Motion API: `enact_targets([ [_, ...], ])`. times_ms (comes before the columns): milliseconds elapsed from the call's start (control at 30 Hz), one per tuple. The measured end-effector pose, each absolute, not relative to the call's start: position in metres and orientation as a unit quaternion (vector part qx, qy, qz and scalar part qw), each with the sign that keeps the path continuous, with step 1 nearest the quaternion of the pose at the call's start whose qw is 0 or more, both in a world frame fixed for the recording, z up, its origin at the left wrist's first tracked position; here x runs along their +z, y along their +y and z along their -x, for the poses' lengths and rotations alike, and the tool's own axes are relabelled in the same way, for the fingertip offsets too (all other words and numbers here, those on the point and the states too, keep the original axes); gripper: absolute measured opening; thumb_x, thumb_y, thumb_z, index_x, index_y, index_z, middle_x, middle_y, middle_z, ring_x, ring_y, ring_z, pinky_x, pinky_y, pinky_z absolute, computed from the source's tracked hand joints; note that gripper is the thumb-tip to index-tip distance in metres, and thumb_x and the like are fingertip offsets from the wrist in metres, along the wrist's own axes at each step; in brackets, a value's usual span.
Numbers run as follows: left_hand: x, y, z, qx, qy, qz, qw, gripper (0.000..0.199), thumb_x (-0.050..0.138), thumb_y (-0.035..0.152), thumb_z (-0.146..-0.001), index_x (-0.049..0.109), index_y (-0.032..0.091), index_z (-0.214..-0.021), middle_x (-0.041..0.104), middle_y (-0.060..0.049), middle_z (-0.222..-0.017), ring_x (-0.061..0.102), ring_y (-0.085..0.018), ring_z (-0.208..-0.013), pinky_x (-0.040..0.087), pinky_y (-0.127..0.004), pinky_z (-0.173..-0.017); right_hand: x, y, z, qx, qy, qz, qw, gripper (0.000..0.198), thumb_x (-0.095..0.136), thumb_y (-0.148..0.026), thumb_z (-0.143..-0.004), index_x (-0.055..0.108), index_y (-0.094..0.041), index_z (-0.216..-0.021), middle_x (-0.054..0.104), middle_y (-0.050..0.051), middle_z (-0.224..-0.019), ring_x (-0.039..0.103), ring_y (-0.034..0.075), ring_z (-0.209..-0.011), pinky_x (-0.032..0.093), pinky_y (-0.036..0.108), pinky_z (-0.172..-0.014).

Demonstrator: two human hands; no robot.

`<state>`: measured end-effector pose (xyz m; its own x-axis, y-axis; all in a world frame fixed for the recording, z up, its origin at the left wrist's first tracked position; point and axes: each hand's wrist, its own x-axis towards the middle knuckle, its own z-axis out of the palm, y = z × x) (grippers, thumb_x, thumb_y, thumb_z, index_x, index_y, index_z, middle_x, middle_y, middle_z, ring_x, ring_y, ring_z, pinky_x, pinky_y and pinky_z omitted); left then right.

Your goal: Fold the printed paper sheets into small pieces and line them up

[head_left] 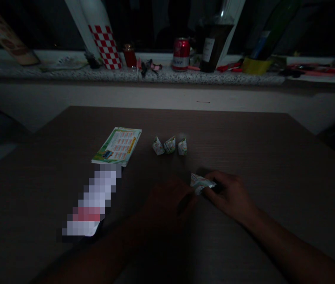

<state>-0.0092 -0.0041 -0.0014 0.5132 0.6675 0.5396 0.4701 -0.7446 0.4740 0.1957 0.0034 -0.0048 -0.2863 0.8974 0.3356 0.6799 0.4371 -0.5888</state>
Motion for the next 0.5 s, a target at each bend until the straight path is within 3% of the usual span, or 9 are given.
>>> enact_targets([
  [200,0.005,-0.01,0.007,0.362,0.266,-0.88,0.155,0.016,0.06,0.025,-0.087,0.062,0.012,-0.095,0.069,-0.008,-0.086,0.063,-0.018,-0.08,0.05,-0.029,-0.072,-0.01,0.005,-0.197,0.153,-0.802,0.473,0.33,0.011,0.058,-0.017,-0.075,0.065,-0.015,-0.084,0.071,0.005,-0.074,0.067,0.017,-0.063,0.049,0.026,-0.059],
  [367,0.009,-0.003,0.014,0.382,0.365,-0.771,0.356,0.013,0.057,0.025,-0.088,0.066,0.016,-0.091,0.07,-0.003,-0.082,0.064,-0.014,-0.074,0.049,-0.024,-0.07,-0.009,0.004,-0.198,0.199,-0.795,0.439,0.37,0.005,0.06,-0.016,-0.077,0.064,-0.016,-0.077,0.068,0.0,-0.065,0.064,0.012,-0.055,0.046,0.02,-0.053],
  [500,0.004,0.005,0.015,0.391,0.462,-0.621,0.499,0.02,0.067,0.03,-0.081,0.068,0.02,-0.099,0.072,-0.001,-0.091,0.066,-0.016,-0.084,0.05,-0.024,-0.074,-0.008,0.004,-0.197,0.233,-0.786,0.412,0.397,0.006,0.06,-0.013,-0.076,0.064,-0.017,-0.078,0.068,-0.001,-0.066,0.063,0.01,-0.055,0.046,0.018,-0.053],
])
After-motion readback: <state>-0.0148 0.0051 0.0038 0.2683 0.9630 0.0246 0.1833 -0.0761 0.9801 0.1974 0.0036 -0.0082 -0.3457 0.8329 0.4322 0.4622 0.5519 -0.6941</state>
